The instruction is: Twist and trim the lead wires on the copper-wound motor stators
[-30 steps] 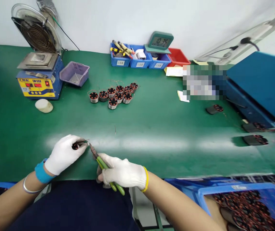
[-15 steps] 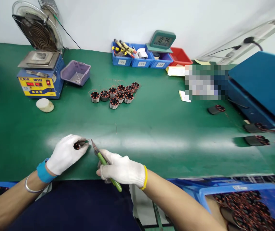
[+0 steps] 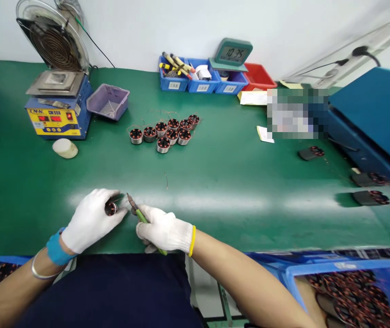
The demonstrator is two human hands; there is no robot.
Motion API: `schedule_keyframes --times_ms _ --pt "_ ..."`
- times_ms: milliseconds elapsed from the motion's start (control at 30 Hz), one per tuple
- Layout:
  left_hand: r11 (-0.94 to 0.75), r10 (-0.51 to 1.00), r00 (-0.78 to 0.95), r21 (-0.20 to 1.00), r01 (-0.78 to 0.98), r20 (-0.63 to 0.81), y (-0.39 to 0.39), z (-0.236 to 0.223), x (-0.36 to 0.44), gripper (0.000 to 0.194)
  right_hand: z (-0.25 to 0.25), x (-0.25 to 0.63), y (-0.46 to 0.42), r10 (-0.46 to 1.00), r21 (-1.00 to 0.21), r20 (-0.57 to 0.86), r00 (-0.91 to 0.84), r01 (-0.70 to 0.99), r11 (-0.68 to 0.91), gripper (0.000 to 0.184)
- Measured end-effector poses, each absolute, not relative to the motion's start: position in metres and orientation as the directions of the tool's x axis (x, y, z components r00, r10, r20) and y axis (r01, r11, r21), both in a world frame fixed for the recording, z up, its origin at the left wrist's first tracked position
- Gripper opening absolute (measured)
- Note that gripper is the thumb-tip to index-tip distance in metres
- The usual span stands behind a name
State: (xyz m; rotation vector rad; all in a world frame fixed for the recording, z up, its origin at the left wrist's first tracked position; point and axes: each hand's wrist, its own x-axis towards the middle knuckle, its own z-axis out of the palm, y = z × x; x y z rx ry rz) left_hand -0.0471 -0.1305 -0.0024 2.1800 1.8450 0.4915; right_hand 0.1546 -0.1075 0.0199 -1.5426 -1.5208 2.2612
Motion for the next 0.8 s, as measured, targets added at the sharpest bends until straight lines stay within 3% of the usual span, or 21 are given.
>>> schedule_keyframes --times_ms 100,200,500,667,800 --pt "-0.190 0.981 0.161 0.368 0.910 0.110 -0.141 0.003 -0.057 0.046 0.020 0.157 -0.106 0.472 -0.712 -0.691 -0.548 0.403 -0.575 0.044" --pt "-0.226 0.973 0.224 0.368 0.902 0.048 -0.147 0.008 -0.068 0.042 0.020 0.161 -0.105 0.465 -0.733 -0.658 -0.592 0.362 -0.576 0.051" --pt "-0.211 0.974 0.225 0.362 0.908 0.002 -0.135 0.013 -0.054 0.045 0.010 0.177 -0.100 0.399 -0.784 -0.550 -0.733 0.289 -0.550 0.038" --pt "-0.199 0.976 0.217 0.384 0.901 -0.004 -0.126 0.005 -0.042 0.024 0.011 0.181 -0.096 0.348 -0.768 -0.543 -0.765 0.285 -0.573 0.047" --pt "-0.180 0.980 0.198 0.433 0.883 0.004 -0.126 -0.002 -0.043 0.021 0.012 0.183 -0.095 0.347 -0.778 -0.551 -0.758 0.317 -0.543 0.045"
